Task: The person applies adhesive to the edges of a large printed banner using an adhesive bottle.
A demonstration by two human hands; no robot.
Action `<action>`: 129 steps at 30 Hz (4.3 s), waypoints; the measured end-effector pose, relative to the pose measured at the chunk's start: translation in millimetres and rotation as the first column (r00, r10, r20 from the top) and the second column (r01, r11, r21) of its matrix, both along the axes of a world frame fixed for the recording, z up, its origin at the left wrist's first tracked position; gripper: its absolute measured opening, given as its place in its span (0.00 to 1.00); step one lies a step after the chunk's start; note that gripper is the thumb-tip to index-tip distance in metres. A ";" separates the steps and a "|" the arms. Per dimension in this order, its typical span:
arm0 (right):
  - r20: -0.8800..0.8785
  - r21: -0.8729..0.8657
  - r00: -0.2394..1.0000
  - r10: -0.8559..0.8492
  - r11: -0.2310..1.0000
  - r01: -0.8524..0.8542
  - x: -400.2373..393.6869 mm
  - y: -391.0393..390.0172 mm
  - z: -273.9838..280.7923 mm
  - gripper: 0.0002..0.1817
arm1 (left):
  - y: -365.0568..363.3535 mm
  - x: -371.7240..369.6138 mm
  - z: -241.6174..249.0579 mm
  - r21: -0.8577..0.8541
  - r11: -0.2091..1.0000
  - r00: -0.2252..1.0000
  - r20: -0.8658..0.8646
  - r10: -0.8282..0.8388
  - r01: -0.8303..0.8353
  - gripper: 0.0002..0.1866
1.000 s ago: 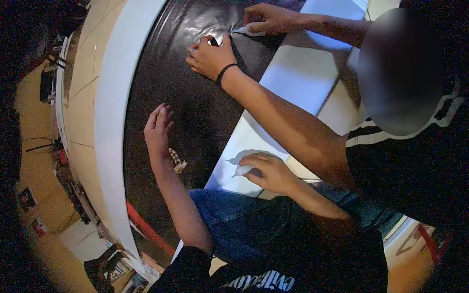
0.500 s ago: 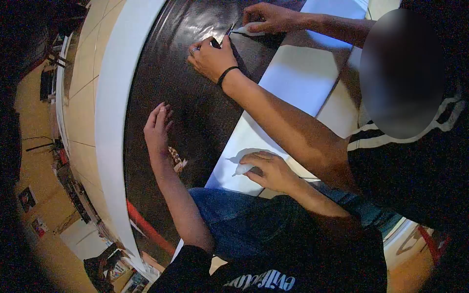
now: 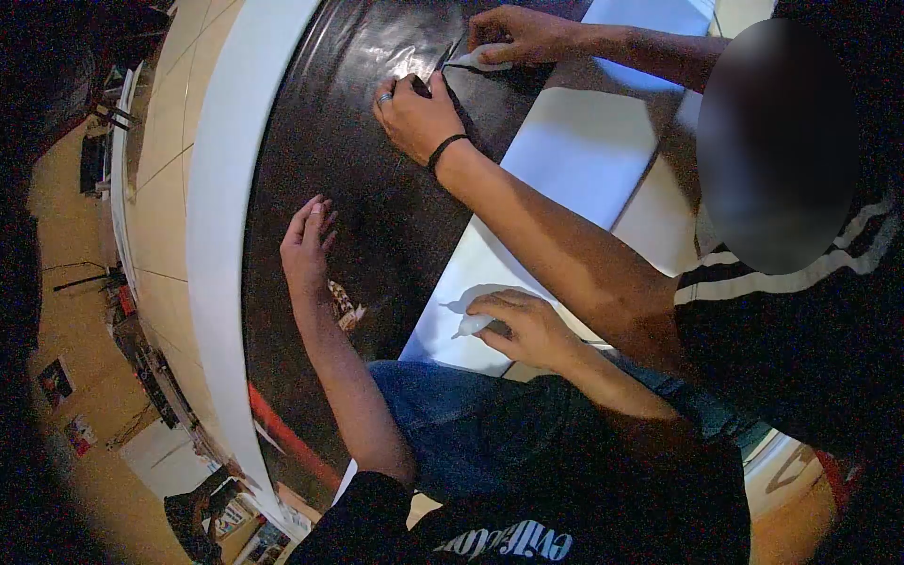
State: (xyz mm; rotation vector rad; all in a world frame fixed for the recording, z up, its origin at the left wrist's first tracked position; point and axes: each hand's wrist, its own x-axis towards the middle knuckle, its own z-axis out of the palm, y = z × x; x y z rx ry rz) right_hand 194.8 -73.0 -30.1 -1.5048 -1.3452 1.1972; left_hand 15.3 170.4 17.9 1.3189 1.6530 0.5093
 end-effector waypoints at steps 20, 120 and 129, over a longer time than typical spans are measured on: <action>-0.021 -0.079 0.999 0.033 0.996 -0.035 3.4 2.3 6.6 0.17 | 1.2 2.3 5.5 0.023 1.000 1.000 0.000 0.000 0.000 0.20; 0.007 -0.055 0.999 -0.036 0.998 0.036 -16.0 -9.6 -27.6 0.19 | -9.9 -24.0 -7.6 0.189 0.982 0.992 0.123 -0.035 0.011 0.24; 0.017 -0.056 0.999 -0.041 0.998 0.042 -17.6 -8.4 -24.3 0.18 | -11.5 -22.8 -6.2 0.204 0.978 0.993 0.102 -0.056 0.034 0.24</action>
